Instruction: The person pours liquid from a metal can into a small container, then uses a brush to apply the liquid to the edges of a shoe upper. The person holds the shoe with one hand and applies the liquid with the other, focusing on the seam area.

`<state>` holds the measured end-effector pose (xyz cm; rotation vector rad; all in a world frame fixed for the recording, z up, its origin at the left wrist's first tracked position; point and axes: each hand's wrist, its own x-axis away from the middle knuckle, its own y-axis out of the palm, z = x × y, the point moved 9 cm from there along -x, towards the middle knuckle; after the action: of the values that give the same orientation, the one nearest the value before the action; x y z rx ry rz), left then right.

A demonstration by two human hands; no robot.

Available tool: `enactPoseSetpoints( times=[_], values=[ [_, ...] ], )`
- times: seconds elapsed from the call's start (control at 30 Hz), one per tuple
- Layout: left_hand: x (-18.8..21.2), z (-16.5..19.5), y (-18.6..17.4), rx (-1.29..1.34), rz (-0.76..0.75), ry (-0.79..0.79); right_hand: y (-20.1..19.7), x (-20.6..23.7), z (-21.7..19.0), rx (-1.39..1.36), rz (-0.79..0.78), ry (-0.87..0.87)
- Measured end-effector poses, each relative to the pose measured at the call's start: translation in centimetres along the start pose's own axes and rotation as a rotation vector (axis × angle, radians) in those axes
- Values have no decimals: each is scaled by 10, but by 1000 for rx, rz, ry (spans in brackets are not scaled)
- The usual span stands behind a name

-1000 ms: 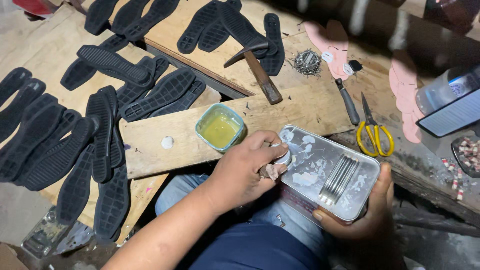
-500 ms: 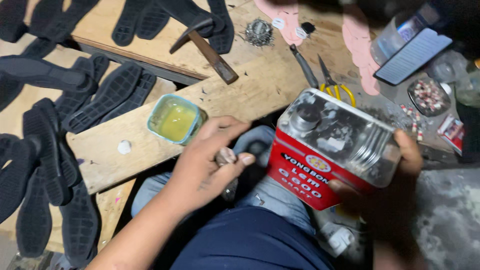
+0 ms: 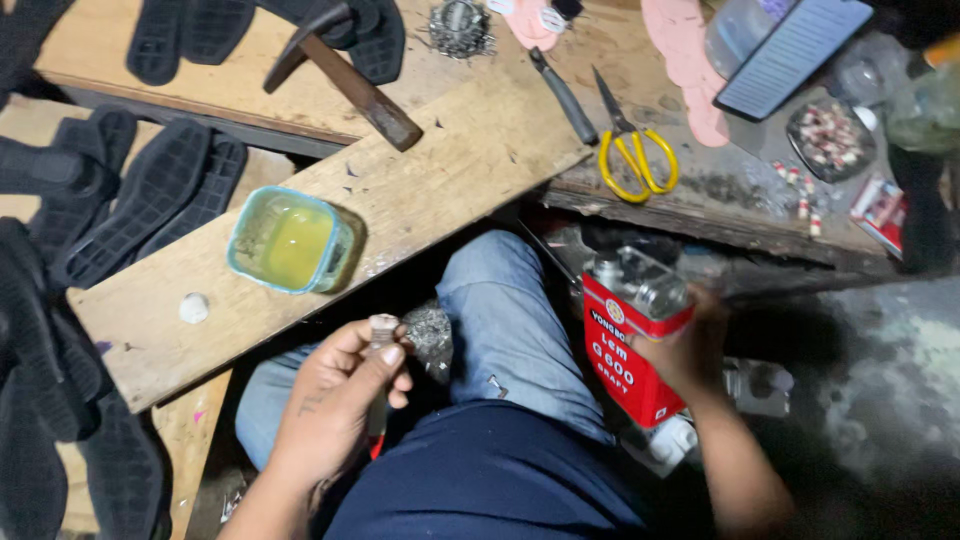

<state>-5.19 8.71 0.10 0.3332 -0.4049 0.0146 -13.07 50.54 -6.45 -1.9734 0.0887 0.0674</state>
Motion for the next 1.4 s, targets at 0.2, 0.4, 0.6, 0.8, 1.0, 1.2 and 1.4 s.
enactPoseSetpoints(
  times=[0.2,0.4,0.6,0.8,1.0,1.2,1.4],
  values=[
    [-6,-9,21,160,-33,-80,75,16,31,-134,61,291],
    [-13,-8,36,135,56,-66,97,27,49,-123,16,487],
    [-19,-10,47,-24,44,95,88,59,54,-105,131,481],
    [-26,-26,50,-59,36,15,91,102,63,-38,24,547],
    [-38,-33,77,-211,-139,133,110,143,85,19,-200,646],
    [-70,-57,121,-269,-282,142,106,164,94,39,-242,670],
    [-102,-66,170,-429,-299,169,47,86,40,-590,91,317]
  ],
)
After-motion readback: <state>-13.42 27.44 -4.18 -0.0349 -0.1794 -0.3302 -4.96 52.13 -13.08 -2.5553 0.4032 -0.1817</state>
